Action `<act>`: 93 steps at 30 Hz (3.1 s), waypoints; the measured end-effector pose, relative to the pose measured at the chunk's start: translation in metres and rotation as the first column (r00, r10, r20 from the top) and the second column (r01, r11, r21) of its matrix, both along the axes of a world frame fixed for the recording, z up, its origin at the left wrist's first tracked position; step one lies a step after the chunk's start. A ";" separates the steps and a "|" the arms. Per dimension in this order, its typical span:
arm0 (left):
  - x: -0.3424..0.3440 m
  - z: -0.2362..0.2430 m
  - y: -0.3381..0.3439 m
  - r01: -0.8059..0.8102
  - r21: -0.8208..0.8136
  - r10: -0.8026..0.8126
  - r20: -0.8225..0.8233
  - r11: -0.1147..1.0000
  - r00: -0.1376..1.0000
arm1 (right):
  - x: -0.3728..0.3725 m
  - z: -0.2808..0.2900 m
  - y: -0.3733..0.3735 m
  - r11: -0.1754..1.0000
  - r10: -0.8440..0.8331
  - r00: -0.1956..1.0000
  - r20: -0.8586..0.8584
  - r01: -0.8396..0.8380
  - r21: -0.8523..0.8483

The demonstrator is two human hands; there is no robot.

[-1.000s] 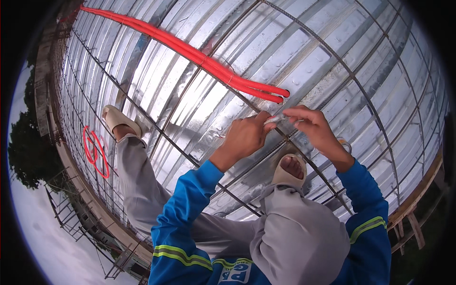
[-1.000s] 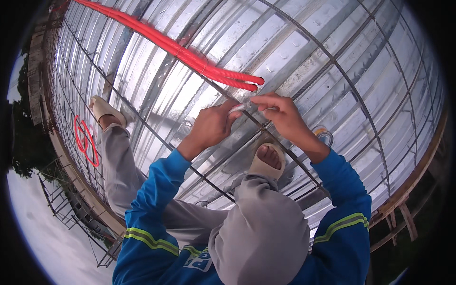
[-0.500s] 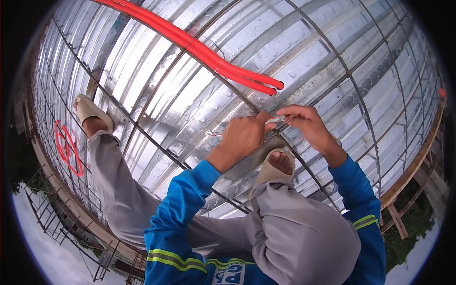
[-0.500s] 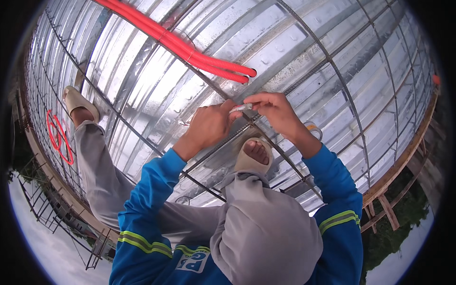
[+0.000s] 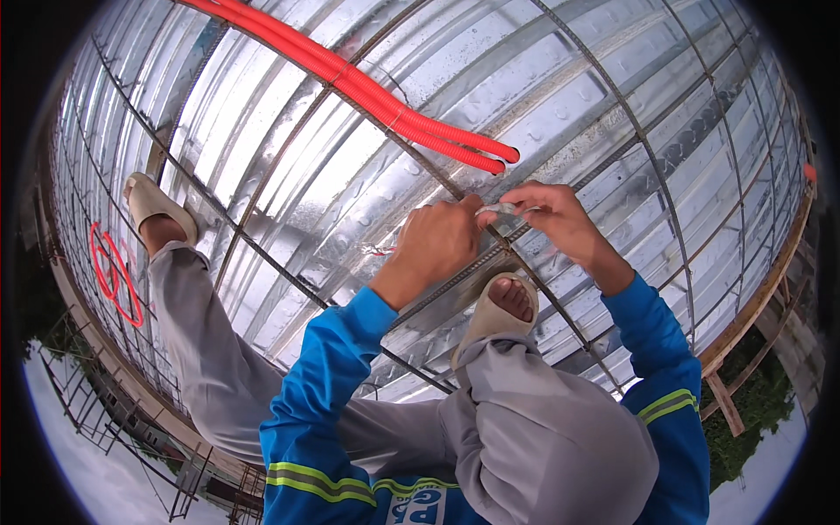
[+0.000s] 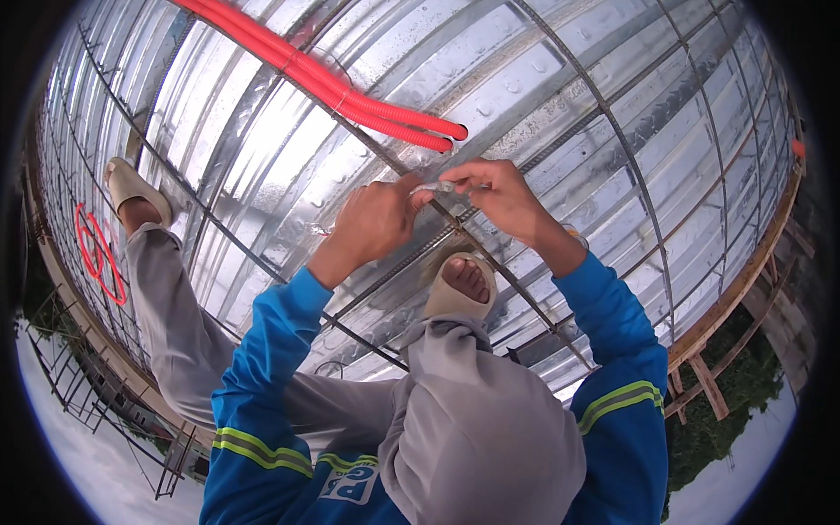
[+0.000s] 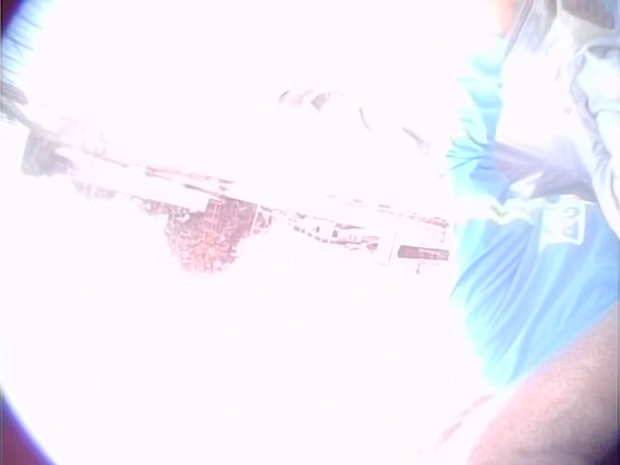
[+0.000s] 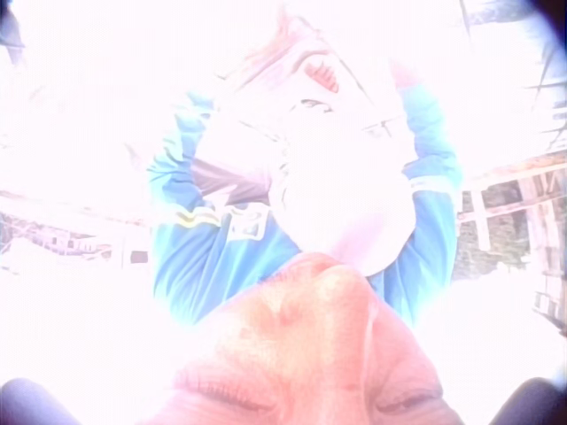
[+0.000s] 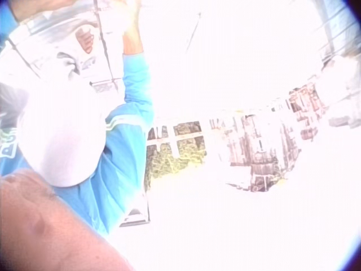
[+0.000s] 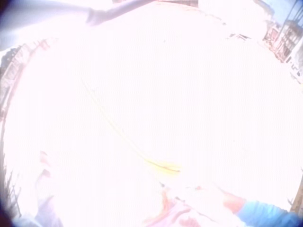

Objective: The recorder is securing electrical conduits with tape and wire on a construction site.

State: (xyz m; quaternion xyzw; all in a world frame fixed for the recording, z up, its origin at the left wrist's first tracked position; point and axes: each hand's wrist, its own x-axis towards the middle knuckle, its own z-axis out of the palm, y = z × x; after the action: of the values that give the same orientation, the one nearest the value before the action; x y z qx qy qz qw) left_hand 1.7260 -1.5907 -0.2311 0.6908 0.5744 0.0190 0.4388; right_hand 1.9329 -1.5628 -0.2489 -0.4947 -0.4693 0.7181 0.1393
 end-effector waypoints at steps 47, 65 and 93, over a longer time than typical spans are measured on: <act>-0.022 0.007 0.001 -0.232 -0.175 0.270 0.237 0.957 0.933 | 0.030 -0.044 0.086 0.214 0.197 0.764 0.614 -0.645 0.733; -0.026 0.003 0.004 -0.230 -0.157 0.259 0.204 0.960 0.944 | 0.018 -0.051 0.017 0.270 -0.077 0.715 0.694 -0.655 0.705; -0.010 -0.036 -0.015 -0.284 -0.493 0.503 0.397 0.822 0.768 | 0.000 -0.026 -0.023 0.979 -0.158 0.986 -0.050 0.163 0.125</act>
State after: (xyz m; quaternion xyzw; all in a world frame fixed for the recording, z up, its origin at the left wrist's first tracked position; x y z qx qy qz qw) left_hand 1.7160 -1.6055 -0.2672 0.4144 0.5628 0.1755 0.6934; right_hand 1.9327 -1.5861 -0.2746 -0.5067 -0.4702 0.6825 0.2375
